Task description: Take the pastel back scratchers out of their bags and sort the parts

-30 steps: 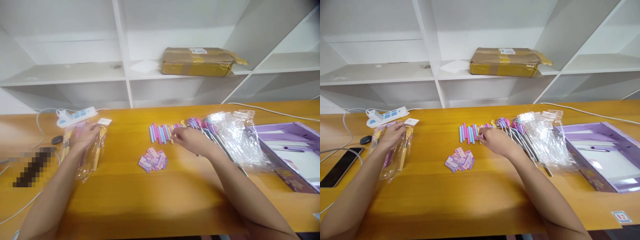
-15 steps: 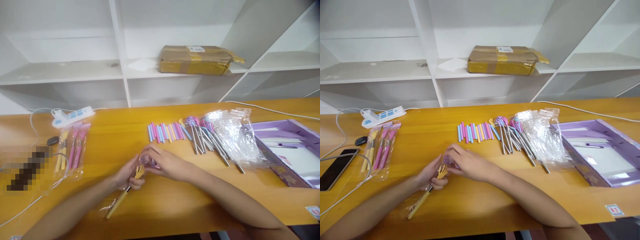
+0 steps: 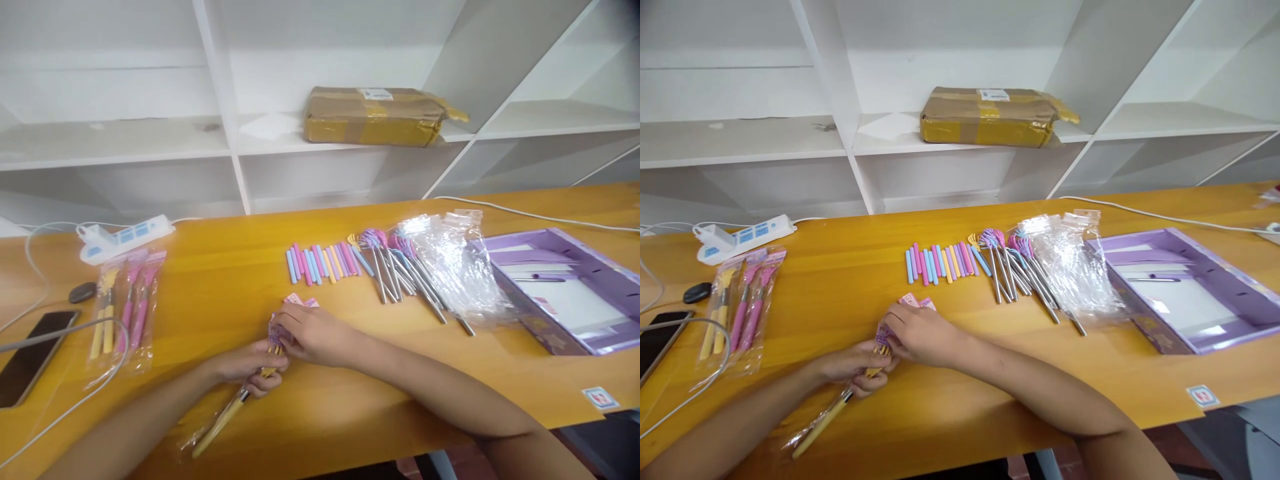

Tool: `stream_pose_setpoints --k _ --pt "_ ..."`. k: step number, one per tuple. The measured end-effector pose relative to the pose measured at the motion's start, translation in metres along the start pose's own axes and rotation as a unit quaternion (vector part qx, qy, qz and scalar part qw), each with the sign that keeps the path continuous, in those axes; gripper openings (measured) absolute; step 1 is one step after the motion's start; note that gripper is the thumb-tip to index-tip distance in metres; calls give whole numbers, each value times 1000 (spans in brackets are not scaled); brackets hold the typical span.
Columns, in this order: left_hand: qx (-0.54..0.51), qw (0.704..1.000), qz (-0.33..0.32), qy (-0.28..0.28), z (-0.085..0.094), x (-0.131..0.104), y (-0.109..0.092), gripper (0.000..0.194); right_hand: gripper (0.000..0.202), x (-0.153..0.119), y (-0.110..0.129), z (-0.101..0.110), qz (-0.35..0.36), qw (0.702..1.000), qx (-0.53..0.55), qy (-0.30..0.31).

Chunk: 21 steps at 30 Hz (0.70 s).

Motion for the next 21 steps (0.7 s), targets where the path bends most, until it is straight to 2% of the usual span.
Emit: stream_pose_setpoints --k 3,7,11,14,21 --pt "11 1000 21 10 -1 -1 0 52 13 -1 -2 -5 -9 1000 -19 -5" --pt "16 999 26 16 -3 -2 -2 50 34 -3 -7 -4 -23 998 -63 -22" --pt "-3 1000 14 12 -3 -1 -7 50 19 -2 -5 8 19 995 -91 -35" --pt "-7 1000 2 30 -6 -1 -10 46 13 0 -15 21 -11 995 -71 -64" --pt "-10 999 -5 33 -4 -2 -16 46 11 2 -28 27 -35 997 -31 -57"
Point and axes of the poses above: each hand's wrist, its own x-axis towards the middle knuckle, its own z-axis out of the back of the hand, y = z × x, the point moved 8 cm from there along x, towards the middle knuckle, and after that the axes turned 4 degrees about -y, right-handed, at the moved point
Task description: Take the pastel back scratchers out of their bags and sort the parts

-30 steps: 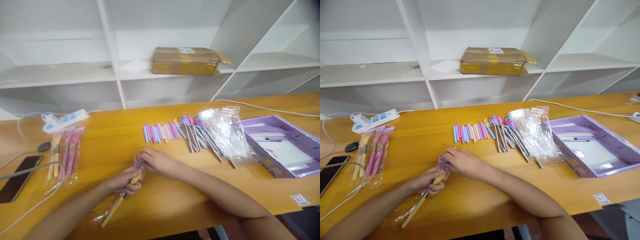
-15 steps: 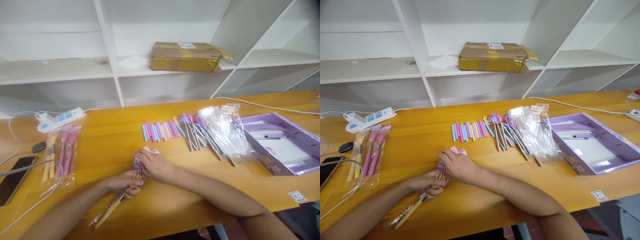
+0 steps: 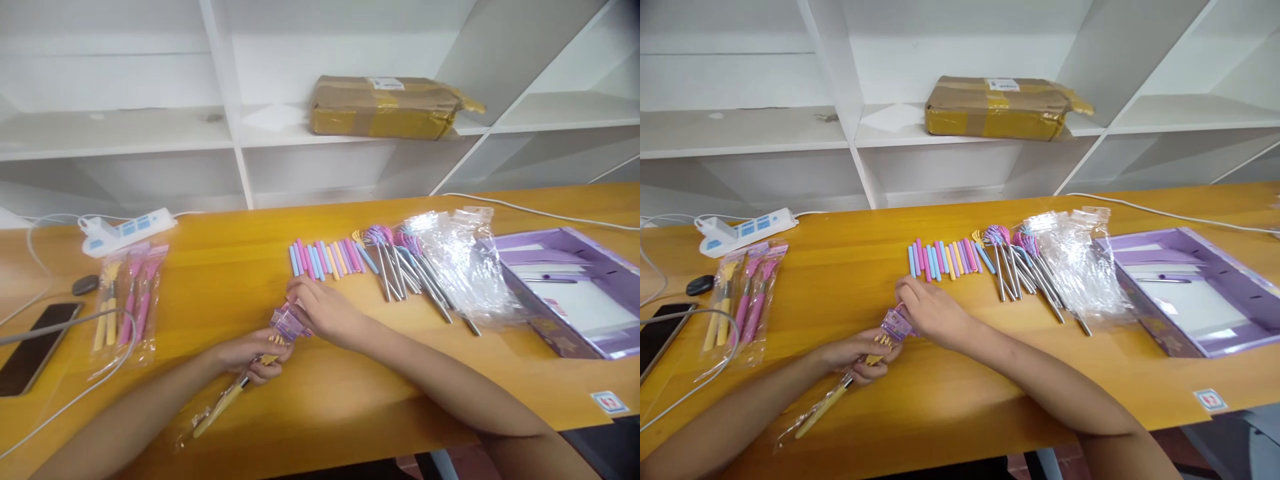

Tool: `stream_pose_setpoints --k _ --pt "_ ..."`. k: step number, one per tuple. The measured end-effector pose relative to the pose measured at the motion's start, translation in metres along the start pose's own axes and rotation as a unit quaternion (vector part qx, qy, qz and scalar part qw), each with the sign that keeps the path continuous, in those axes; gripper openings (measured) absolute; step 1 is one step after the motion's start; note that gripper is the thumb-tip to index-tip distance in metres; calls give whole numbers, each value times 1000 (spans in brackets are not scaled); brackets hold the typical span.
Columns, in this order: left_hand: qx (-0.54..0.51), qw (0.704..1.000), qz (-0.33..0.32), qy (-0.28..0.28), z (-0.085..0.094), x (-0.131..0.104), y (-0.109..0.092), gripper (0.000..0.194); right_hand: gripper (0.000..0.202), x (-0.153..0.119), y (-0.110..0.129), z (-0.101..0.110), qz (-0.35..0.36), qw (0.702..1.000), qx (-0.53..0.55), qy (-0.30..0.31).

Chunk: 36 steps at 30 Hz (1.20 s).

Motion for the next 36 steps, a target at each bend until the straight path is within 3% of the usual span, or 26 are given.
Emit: stream_pose_setpoints --k 4,9,14,19,23,25,29,32,36 --pt "-16 1000 -26 -3 4 0 -4 41 11 0 4 6 -10 999 26 35" --pt "-28 999 -31 -10 6 -1 -4 40 6 3 5 17 -83 987 125 64" --pt "-23 1000 -20 -4 3 -3 -4 37 15 5 7 19 -65 968 222 98" --pt "-26 1000 -15 -3 1 -5 -7 36 18 5 -19 41 -93 968 223 73" --pt "-36 999 -16 6 2 -5 -5 37 19 4 -14 48 -72 962 234 119" --pt "-40 999 -15 7 4 -4 -4 31 19 3 -6 46 -81 969 207 108" --pt "-28 999 -4 24 4 -2 -1 45 41 -1 18 31 -41 997 66 27" --pt "-5 999 4 41 1 -2 -1 48 23 -7 30 12 29 999 -22 -23" --pt "5 999 6 47 -1 -2 -2 49 18 -10 21 -3 34 997 -67 -31"
Point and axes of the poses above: each hand's wrist, its own x-axis towards the middle knuckle, its own z-axis out of the back of the hand, y = z × x, the point moved 8 cm from there along x, towards the middle knuckle, and after that the axes turned 4 degrees about -y, right-handed, at the moved point
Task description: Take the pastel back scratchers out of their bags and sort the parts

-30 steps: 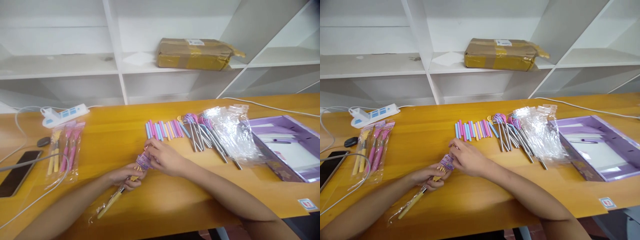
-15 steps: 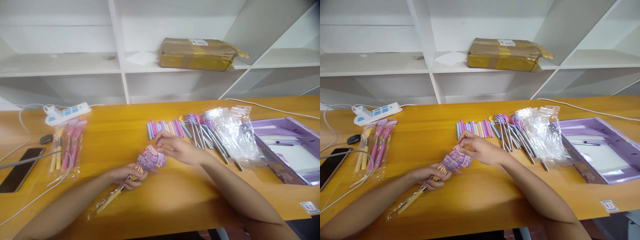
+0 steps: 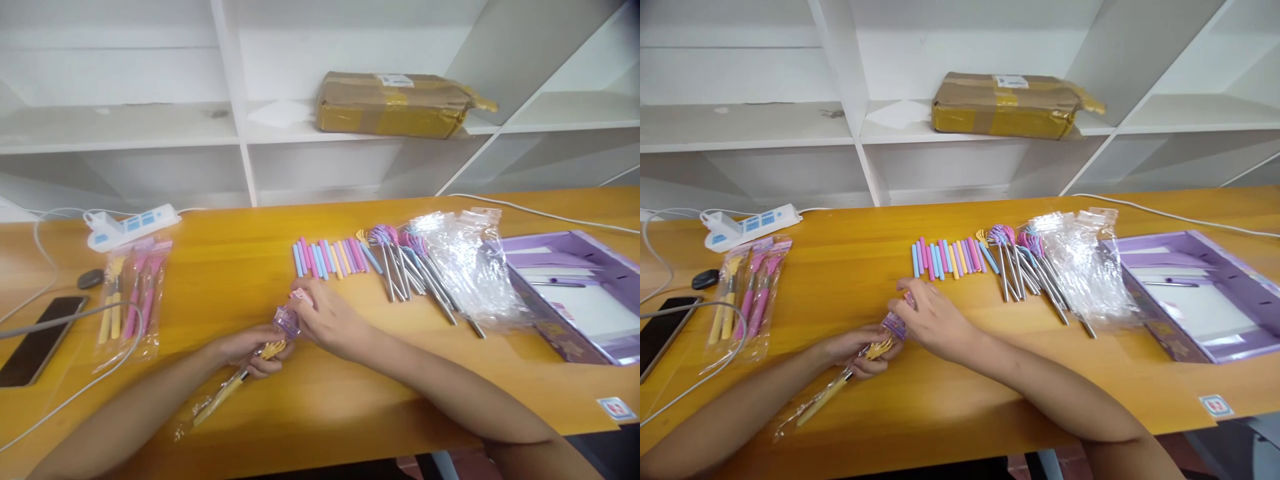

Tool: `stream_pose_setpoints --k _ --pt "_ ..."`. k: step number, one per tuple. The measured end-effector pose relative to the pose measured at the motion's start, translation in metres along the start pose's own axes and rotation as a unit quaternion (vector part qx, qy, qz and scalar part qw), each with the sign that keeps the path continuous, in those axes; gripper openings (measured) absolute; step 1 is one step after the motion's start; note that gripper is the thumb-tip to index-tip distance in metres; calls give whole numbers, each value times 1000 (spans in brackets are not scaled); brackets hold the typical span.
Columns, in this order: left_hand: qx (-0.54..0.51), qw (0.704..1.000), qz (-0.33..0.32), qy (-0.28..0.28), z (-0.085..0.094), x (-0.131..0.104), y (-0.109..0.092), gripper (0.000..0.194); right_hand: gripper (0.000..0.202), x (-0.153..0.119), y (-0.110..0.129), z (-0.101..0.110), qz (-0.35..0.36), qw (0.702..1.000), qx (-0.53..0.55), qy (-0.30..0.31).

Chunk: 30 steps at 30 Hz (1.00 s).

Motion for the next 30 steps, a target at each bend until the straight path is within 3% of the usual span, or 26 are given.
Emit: stream_pose_setpoints --k 3,8,15,17,22,27,30 --pt "-2 1000 -6 -6 0 0 -1 48 11 2 -4 -2 -5 1000 -3 27" --pt "-9 1000 -9 -5 3 0 1 49 15 8 -10 13 -65 997 33 22" --pt "-48 998 -35 10 5 -1 0 38 19 10 -18 11 -103 964 218 109" --pt "-54 998 -44 1 5 -1 -2 31 20 12 -28 16 -114 960 234 102" --pt "-47 998 -41 4 3 -2 -3 41 20 14 -66 38 -170 959 219 60" --pt "-29 999 -22 8 -2 -5 -6 37 29 2 -89 21 -242 944 168 148" --pt "-35 999 -13 12 -4 -6 -7 36 40 3 -76 14 -230 944 193 138"
Point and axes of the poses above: each hand's wrist, its own x-axis towards the middle knuckle, its own z-axis out of the back of the hand, y = z × x, the point moved 8 cm from there along x, towards the middle knuckle, and after that the axes turned 4 degrees about -y, right-handed, at the moved point
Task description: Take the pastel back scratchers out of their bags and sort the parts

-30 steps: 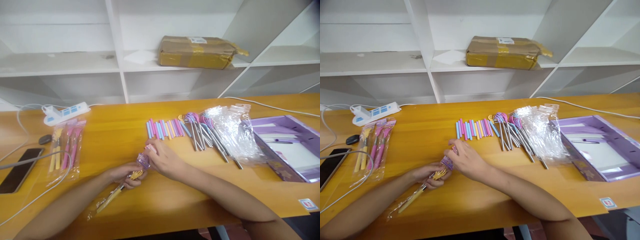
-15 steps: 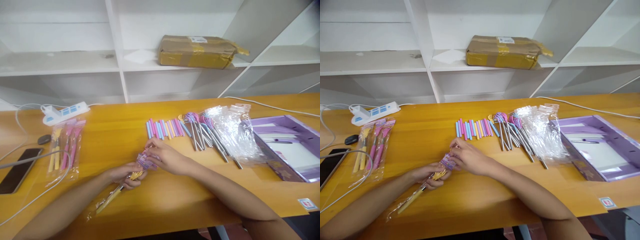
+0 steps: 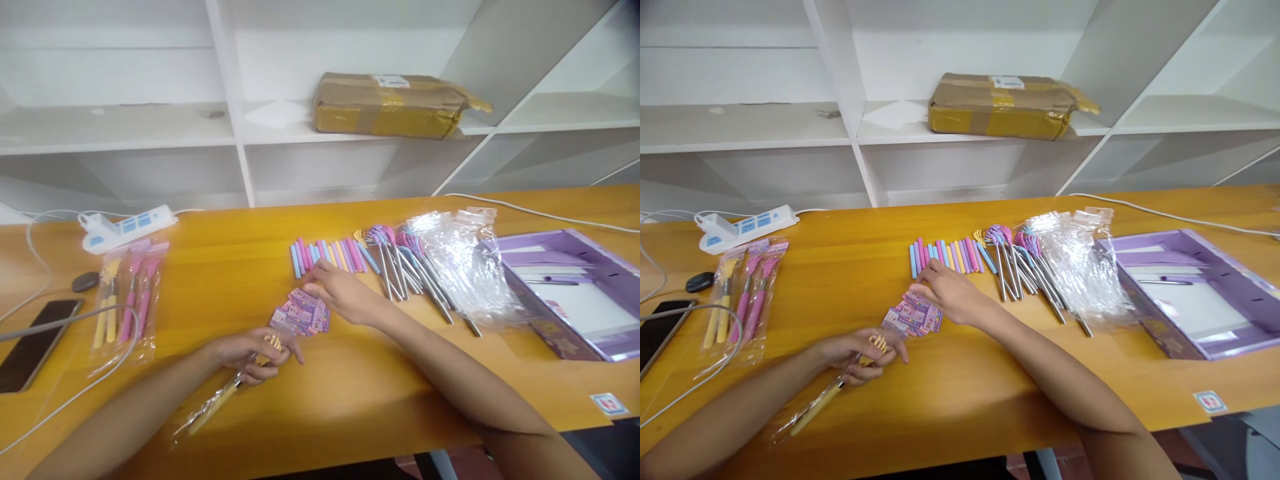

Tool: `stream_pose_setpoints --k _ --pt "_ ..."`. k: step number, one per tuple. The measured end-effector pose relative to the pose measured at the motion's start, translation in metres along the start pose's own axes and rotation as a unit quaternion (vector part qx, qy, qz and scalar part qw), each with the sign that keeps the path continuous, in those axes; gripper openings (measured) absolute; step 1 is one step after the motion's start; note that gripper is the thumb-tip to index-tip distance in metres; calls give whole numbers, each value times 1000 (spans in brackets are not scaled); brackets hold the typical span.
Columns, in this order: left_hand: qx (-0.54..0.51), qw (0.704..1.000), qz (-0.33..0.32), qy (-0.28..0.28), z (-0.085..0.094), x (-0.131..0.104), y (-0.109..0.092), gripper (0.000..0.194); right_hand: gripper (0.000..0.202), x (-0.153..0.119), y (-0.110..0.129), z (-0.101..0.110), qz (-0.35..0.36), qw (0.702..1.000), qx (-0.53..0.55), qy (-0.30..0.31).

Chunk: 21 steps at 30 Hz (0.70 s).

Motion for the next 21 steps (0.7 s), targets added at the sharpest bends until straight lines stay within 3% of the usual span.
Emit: stream_pose_setpoints --k 3,5,6,7,9,11,12,16,19,21 --pt "-8 1000 -3 -3 3 2 3 36 37 -8 34 -27 79 984 125 95" --pt "-5 1000 -11 6 5 3 6 38 26 -17 53 -43 104 966 167 166" --pt "3 1000 -13 16 5 4 7 42 21 -19 59 -46 111 964 171 172" --pt "14 999 -13 28 4 5 9 46 21 -19 63 -43 116 968 171 143" --pt "43 998 -9 47 3 6 12 54 23 -15 59 -14 106 978 177 -30" --pt "61 997 -7 53 3 6 13 54 20 -21 45 27 70 945 190 -258" --pt "67 996 -7 53 3 6 13 54 20 -26 39 41 56 926 193 -319" --pt "87 995 -2 53 3 6 15 47 21 -29 35 64 52 908 226 -348" --pt "96 995 -8 34 8 5 15 36 24 -41 29 83 45 863 254 -435" --pt "98 995 -7 23 11 5 16 35 25 -32 34 75 55 898 271 -343"
Point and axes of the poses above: each hand's wrist, its own x-axis towards the middle knuckle, its own z-axis out of the back of the hand, y = z × x, the point moved 8 cm from there along x, towards the middle knuckle, and after that the axes turned 4 degrees about -y, right-handed, at the moved point
